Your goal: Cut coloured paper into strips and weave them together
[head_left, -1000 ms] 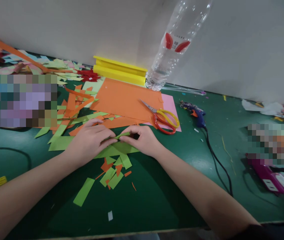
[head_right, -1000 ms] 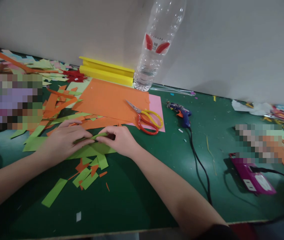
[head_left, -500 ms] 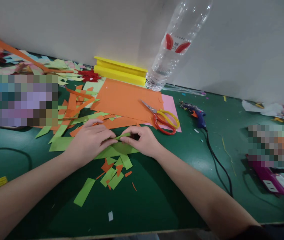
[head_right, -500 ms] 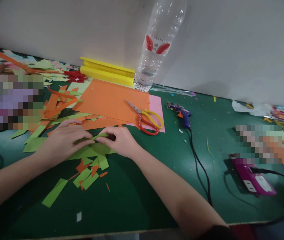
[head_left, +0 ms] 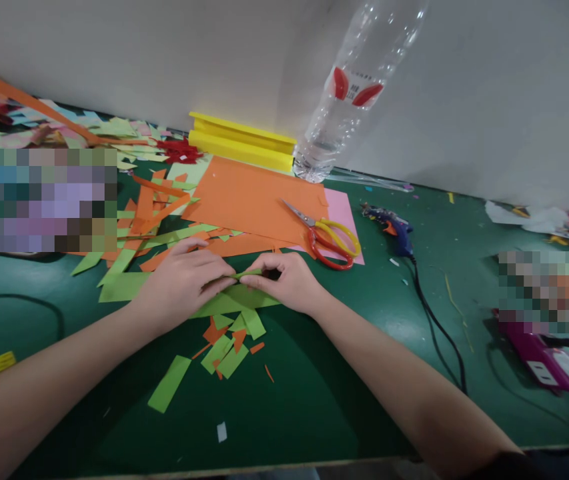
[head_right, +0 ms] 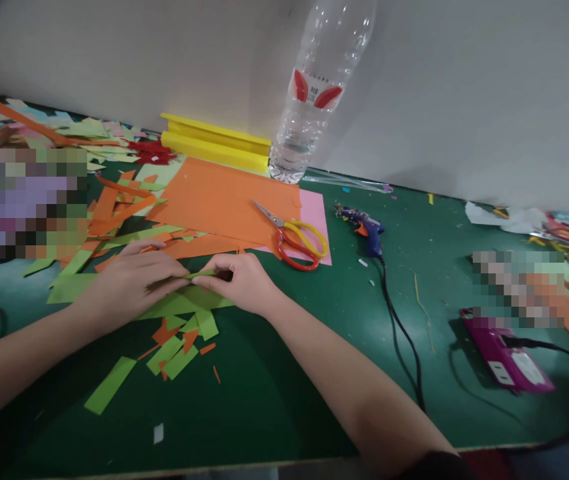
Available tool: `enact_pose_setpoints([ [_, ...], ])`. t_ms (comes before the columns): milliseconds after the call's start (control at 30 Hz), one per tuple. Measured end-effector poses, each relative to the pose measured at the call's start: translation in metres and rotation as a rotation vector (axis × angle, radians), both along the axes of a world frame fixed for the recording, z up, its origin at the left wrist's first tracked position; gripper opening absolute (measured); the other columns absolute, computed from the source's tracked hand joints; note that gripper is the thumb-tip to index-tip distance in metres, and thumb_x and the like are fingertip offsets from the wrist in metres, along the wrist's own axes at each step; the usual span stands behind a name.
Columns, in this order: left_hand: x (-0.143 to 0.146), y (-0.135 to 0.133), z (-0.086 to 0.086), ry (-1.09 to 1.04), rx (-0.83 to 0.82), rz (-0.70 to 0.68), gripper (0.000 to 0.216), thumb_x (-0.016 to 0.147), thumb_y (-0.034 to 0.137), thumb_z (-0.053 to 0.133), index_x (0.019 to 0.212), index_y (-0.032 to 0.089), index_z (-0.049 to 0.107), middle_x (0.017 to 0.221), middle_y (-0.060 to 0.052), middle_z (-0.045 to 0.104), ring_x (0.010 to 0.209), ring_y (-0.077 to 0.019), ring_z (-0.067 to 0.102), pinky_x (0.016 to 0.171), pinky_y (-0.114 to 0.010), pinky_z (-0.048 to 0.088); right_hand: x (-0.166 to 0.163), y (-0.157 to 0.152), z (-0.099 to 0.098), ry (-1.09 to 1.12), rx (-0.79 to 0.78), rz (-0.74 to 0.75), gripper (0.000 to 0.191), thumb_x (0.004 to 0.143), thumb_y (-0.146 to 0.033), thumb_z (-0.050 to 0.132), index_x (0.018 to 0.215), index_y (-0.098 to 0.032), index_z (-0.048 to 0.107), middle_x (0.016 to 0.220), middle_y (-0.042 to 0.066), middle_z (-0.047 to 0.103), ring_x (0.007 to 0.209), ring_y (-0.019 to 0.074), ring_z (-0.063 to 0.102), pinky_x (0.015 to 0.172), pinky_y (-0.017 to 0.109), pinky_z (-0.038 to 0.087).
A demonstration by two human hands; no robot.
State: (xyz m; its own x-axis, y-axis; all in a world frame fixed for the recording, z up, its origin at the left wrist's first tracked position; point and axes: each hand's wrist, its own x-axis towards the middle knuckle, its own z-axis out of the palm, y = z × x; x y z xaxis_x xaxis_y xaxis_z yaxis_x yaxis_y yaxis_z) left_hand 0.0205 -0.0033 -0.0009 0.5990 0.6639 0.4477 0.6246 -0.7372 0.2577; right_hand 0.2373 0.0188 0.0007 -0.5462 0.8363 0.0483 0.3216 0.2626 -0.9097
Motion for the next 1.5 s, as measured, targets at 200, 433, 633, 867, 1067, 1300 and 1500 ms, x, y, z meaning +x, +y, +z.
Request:
enact_pose_setpoints([
  [200, -0.0003, 0.0007, -0.0014, 0.018, 0.001, 0.005, 0.03, 0.1, 0.03, 0.04, 0.083, 0.019, 0.063, 0.078, 0.001, 0.069, 0.07, -0.0146, 0.063, 0.099, -0.041, 0.037, -0.0017, 0.001, 0.002, -0.012, 0.012, -0.012, 0.017, 0.081, -0.033, 0.068, 0.079, -0.016, 0.07, 0.062, -0.002, 0.065, 0.053, 0.0075, 0.049, 0.052, 0.022, 0.037],
  [433, 0.0025, -0.0007, 0.0014, 0.017, -0.008, 0.017, 0.026, 0.098, 0.028, 0.043, 0.081, 0.019, 0.061, 0.076, 0.001, 0.068, 0.069, -0.0147, 0.062, 0.097, -0.039, 0.037, -0.0012, 0.0019, 0.0006, 0.024, -0.03, -0.002, 0.024, 0.081, -0.039, 0.068, 0.072, -0.017, 0.068, 0.059, -0.002, 0.062, 0.051, 0.0074, 0.047, 0.051, 0.022, 0.036],
  [633, 0.0016, -0.0009, 0.0012, 0.006, -0.041, 0.008, 0.025, 0.098, 0.029, 0.043, 0.083, 0.02, 0.061, 0.076, 0.002, 0.066, 0.068, -0.014, 0.061, 0.097, -0.039, 0.035, -0.0016, 0.0006, 0.0012, 0.046, -0.055, -0.001, 0.028, 0.079, -0.043, 0.069, 0.07, -0.017, 0.068, 0.058, -0.002, 0.062, 0.05, 0.0073, 0.046, 0.049, 0.022, 0.036],
  [867, -0.0009, -0.0002, -0.0012, 0.016, -0.04, -0.003, 0.029, 0.1, 0.033, 0.041, 0.082, 0.02, 0.061, 0.077, 0.001, 0.066, 0.07, -0.0144, 0.061, 0.097, -0.04, 0.036, -0.0006, 0.0007, -0.0012, 0.044, -0.067, 0.002, 0.027, 0.079, -0.041, 0.07, 0.07, -0.016, 0.067, 0.058, -0.001, 0.064, 0.05, 0.0072, 0.047, 0.048, 0.021, 0.036],
  [1067, 0.0001, -0.0001, -0.0016, 0.022, -0.058, 0.001, 0.03, 0.1, 0.032, 0.041, 0.082, 0.021, 0.062, 0.077, 0.002, 0.067, 0.069, -0.014, 0.061, 0.099, -0.04, 0.036, -0.0012, 0.0005, -0.001, 0.038, -0.061, 0.004, 0.027, 0.08, -0.04, 0.068, 0.069, -0.016, 0.067, 0.058, -0.001, 0.063, 0.049, 0.0067, 0.045, 0.047, 0.021, 0.035],
  [1300, 0.0012, -0.0024, 0.0021, 0.003, -0.026, -0.01, 0.028, 0.1, 0.03, 0.042, 0.08, 0.02, 0.06, 0.074, 0.002, 0.065, 0.066, -0.0134, 0.059, 0.098, -0.039, 0.036, -0.0017, 0.0002, 0.0009, 0.0, -0.027, 0.006, 0.026, 0.081, -0.039, 0.067, 0.071, -0.016, 0.064, 0.057, -0.002, 0.06, 0.05, 0.0069, 0.045, 0.049, 0.021, 0.036],
  [1500, 0.0009, -0.0011, 0.0, 0.004, 0.0, -0.029, 0.028, 0.1, 0.029, 0.041, 0.081, 0.02, 0.06, 0.076, 0.003, 0.065, 0.067, -0.0126, 0.059, 0.099, -0.039, 0.035, -0.0011, -0.0002, 0.0036, -0.005, 0.037, 0.016, 0.022, 0.078, -0.037, 0.069, 0.077, -0.015, 0.067, 0.058, -0.004, 0.055, 0.052, 0.0068, 0.044, 0.049, 0.02, 0.035],
])
